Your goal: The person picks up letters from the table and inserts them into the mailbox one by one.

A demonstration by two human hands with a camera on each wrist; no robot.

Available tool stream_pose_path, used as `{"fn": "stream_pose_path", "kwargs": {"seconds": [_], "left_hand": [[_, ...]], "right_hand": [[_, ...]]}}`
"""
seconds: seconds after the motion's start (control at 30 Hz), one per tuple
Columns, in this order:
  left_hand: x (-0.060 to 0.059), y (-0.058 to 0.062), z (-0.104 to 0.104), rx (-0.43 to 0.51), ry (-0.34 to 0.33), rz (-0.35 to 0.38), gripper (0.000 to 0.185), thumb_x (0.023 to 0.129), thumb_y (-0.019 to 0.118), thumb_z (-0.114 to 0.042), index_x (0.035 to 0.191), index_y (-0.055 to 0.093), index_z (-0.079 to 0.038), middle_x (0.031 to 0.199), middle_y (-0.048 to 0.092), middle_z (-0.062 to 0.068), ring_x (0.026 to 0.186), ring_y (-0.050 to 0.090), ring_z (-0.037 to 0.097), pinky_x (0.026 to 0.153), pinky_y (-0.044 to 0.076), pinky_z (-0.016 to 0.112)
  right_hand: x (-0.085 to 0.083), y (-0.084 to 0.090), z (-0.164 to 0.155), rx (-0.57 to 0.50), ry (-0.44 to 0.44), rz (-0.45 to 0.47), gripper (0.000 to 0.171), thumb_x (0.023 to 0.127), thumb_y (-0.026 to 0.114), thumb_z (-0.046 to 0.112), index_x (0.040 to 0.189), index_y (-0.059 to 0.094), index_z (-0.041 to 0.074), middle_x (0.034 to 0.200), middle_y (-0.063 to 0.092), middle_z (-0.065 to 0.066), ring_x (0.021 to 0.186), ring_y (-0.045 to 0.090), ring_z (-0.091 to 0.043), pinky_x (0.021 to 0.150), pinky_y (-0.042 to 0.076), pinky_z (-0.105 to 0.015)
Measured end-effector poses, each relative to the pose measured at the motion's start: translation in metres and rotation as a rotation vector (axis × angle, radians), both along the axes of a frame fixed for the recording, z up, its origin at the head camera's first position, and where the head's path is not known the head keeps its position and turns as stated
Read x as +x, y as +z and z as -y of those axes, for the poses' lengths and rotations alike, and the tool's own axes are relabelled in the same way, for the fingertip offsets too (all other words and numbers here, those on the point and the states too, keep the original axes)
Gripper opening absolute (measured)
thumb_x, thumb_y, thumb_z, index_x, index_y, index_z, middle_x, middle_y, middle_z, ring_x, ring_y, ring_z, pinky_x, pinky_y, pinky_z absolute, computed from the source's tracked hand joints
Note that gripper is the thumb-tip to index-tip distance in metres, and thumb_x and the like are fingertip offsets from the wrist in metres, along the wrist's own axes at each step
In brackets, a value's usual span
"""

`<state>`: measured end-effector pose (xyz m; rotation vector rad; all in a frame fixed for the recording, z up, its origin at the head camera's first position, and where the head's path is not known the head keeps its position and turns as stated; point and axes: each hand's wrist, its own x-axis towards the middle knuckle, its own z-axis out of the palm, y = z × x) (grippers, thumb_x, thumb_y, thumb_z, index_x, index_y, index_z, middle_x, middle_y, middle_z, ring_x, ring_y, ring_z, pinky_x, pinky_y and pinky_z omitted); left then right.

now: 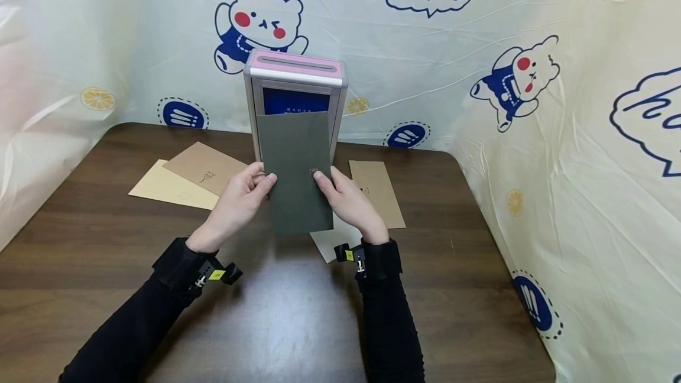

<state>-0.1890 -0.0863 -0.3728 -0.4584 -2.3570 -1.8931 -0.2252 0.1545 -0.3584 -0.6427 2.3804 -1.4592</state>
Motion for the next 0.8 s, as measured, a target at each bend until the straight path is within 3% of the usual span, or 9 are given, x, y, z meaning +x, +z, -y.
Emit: {"fn": "stream_pose_path", "kwargs": {"seconds": [0.27,0.57,0.8], "left_hand": [[-0.0033,-0.0018,0.0018,-0.033,0.025,-0.007,0.021,0.106,0.052,-0.023,0.118,0.060,-0.008,0.064,0.034,0.000,0.052,0.026,0.011,0.052,0.021,0.025],[-0.0065,-0.0039,0.0018,-0.081,0.037,-0.031,0.017,0.106,0.054,-0.019,0.106,0.063,-0.006,0.060,0.036,-0.003,0.051,0.028,0.010,0.051,0.021,0.025],[-0.0093,-0.0082,0.0015,-0.096,0.060,-0.031,0.025,0.106,0.054,-0.024,0.089,0.057,-0.005,0.059,0.034,-0.003,0.050,0.029,0.011,0.050,0.020,0.025]], "right_hand": [[0.0018,0.0046,-0.0007,0.025,0.001,0.011,0.048,0.110,0.033,0.041,0.141,0.046,0.007,0.134,0.058,-0.016,0.117,0.062,-0.030,0.095,0.056,-0.046],[0.0005,0.0030,-0.0031,0.081,-0.023,-0.026,0.047,0.111,0.033,0.039,0.136,0.052,0.005,0.130,0.061,-0.016,0.109,0.062,-0.029,0.093,0.056,-0.044],[-0.0017,0.0030,-0.0024,0.102,-0.028,-0.076,0.042,0.111,0.036,0.034,0.122,0.061,0.002,0.116,0.066,-0.017,0.095,0.063,-0.027,0.080,0.056,-0.038]]}}
